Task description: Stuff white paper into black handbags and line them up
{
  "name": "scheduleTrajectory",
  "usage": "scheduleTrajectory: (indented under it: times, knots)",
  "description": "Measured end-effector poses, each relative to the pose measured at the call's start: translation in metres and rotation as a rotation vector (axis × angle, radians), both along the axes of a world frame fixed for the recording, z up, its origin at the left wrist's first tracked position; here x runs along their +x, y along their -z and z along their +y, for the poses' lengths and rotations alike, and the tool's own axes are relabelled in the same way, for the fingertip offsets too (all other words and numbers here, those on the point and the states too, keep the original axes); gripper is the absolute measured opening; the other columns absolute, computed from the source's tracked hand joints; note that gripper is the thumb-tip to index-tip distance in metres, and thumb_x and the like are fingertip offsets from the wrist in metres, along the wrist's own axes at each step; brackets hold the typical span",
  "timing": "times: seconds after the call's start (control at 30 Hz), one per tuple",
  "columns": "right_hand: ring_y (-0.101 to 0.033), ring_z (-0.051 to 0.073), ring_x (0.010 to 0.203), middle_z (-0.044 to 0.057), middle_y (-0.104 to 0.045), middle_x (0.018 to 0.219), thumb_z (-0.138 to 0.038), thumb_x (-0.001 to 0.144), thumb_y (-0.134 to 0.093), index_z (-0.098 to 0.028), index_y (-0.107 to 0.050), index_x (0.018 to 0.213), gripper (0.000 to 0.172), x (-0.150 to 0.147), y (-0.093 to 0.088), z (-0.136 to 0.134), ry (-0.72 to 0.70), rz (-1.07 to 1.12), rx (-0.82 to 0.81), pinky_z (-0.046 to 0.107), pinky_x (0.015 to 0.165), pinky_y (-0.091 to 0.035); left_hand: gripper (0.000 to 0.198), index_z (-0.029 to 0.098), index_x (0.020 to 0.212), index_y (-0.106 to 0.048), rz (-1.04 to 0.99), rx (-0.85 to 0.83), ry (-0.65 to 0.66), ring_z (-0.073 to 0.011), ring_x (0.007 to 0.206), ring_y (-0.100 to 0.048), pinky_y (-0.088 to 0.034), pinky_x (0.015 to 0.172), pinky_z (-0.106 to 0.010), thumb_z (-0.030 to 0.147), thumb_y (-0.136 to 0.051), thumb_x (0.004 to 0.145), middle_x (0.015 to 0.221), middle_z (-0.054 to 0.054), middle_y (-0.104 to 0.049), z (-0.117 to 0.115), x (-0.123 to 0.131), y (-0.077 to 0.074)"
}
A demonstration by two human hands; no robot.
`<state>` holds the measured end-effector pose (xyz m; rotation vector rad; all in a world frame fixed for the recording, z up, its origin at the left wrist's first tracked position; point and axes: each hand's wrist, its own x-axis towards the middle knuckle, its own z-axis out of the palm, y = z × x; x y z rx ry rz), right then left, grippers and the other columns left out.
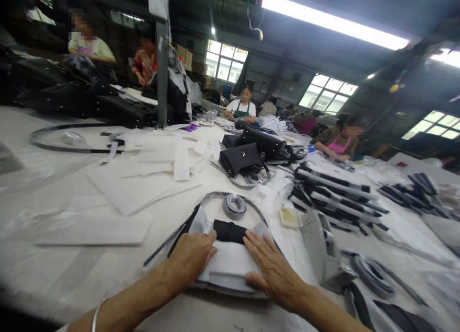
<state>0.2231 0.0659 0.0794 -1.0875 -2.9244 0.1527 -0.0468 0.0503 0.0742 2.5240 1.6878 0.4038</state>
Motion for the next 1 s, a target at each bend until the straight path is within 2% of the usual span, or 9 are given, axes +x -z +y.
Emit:
scheduleTrajectory:
  times: [0.13, 0.2, 0.27, 0.33, 0.47, 0.63, 0.73, 0.9, 1.0]
  knots:
    - [-0.028, 0.034, 0.145, 0.014, -0.026, 0.160, -0.055, 0.096, -0.050, -0.019, -0.017, 0.158, 0.079, 0.012, 0.038, -0.010, 0.075, 0.084, 0.151, 0.058, 0.118, -0.025, 0.012, 0.016, 0.098, -0.059, 0.035, 0.074, 0.008, -0.0255, 0.074, -0.069, -0.049, 0.059, -0.030, 0.011, -0.063, 0.088, 0.080, -0.006, -0.069, 0.004, 0.004, 0.018]
    - [-0.030, 0.035, 0.144, 0.015, -0.028, 0.159, -0.056, 0.095, -0.051, -0.018, -0.016, 0.158, 0.081, 0.011, 0.047, -0.012, 0.087, 0.143, 0.218, 0.057, 0.118, -0.025, 0.012, 0.017, 0.097, -0.058, 0.033, 0.163, 0.027, -0.0237, 0.075, -0.066, -0.048, 0.062, -0.031, 0.012, -0.064, 0.087, 0.082, -0.004, -0.066, 0.000, 0.002, 0.023]
    - [-0.033, 0.033, 0.144, 0.013, -0.030, 0.158, -0.055, 0.095, -0.052, -0.019, -0.017, 0.158, 0.080, 0.008, 0.044, -0.012, 0.081, 0.158, 0.235, 0.056, 0.119, -0.026, 0.010, 0.018, 0.092, -0.058, 0.025, 0.247, 0.036, -0.0237, 0.078, -0.063, -0.047, 0.066, -0.033, 0.013, -0.064, 0.087, 0.084, -0.004, -0.064, -0.003, -0.001, 0.022]
    - [-0.032, 0.033, 0.144, 0.011, -0.030, 0.159, -0.056, 0.094, -0.054, -0.023, -0.020, 0.157, 0.079, 0.004, 0.033, -0.015, 0.075, 0.137, 0.226, 0.057, 0.119, -0.024, 0.006, 0.018, 0.088, -0.058, 0.024, 0.312, 0.027, -0.0248, 0.082, -0.061, -0.046, 0.071, -0.036, 0.015, -0.063, 0.088, 0.085, -0.004, -0.062, -0.005, -0.003, 0.019]
    - [-0.024, 0.039, 0.146, 0.011, -0.027, 0.160, -0.063, 0.084, -0.064, -0.026, -0.023, 0.157, 0.091, -0.012, 0.012, -0.027, 0.038, 0.098, 0.170, 0.064, 0.118, -0.017, 0.005, 0.018, 0.085, -0.059, 0.034, 0.375, 0.014, -0.0254, 0.085, -0.057, -0.043, 0.077, -0.039, 0.018, -0.063, 0.088, 0.085, -0.004, -0.061, -0.005, -0.004, 0.014]
    - [-0.032, 0.034, 0.144, 0.009, -0.032, 0.158, -0.042, 0.087, -0.069, -0.031, -0.026, 0.155, 0.081, -0.019, 0.000, -0.032, -0.009, 0.056, 0.007, 0.060, 0.118, -0.022, 0.007, 0.018, 0.085, -0.060, 0.052, 0.376, 0.038, -0.0267, 0.088, -0.056, -0.042, 0.081, -0.040, 0.017, -0.067, 0.086, 0.087, -0.005, -0.061, -0.003, -0.006, 0.017]
    - [-0.033, 0.034, 0.144, 0.009, -0.031, 0.159, -0.034, 0.082, -0.073, -0.030, -0.025, 0.156, 0.088, -0.007, 0.004, -0.025, -0.011, 0.038, -0.024, 0.060, 0.119, -0.021, 0.008, 0.018, 0.083, -0.059, 0.044, 0.373, 0.062, -0.0262, 0.087, -0.056, -0.042, 0.081, -0.040, 0.017, -0.065, 0.087, 0.085, -0.005, -0.060, -0.002, -0.006, 0.018]
    - [-0.036, 0.030, 0.142, 0.009, -0.040, 0.154, -0.013, 0.084, -0.059, -0.027, -0.033, 0.153, 0.076, 0.004, 0.030, -0.018, -0.017, 0.108, 0.095, 0.055, 0.117, -0.028, 0.007, 0.018, 0.084, -0.059, 0.066, 0.372, 0.070, -0.0234, 0.084, -0.056, -0.041, 0.079, -0.038, 0.017, -0.061, 0.091, 0.083, -0.004, -0.060, -0.001, -0.006, 0.016]
    - [-0.039, 0.030, 0.141, 0.009, -0.043, 0.152, -0.015, 0.084, -0.061, -0.027, -0.038, 0.151, 0.072, 0.004, 0.031, -0.018, -0.014, 0.140, 0.093, 0.054, 0.116, -0.031, 0.007, 0.018, 0.085, -0.059, 0.088, 0.350, 0.061, -0.0231, 0.084, -0.057, -0.042, 0.080, -0.038, 0.017, -0.060, 0.092, 0.085, -0.004, -0.061, -0.001, -0.006, 0.014]
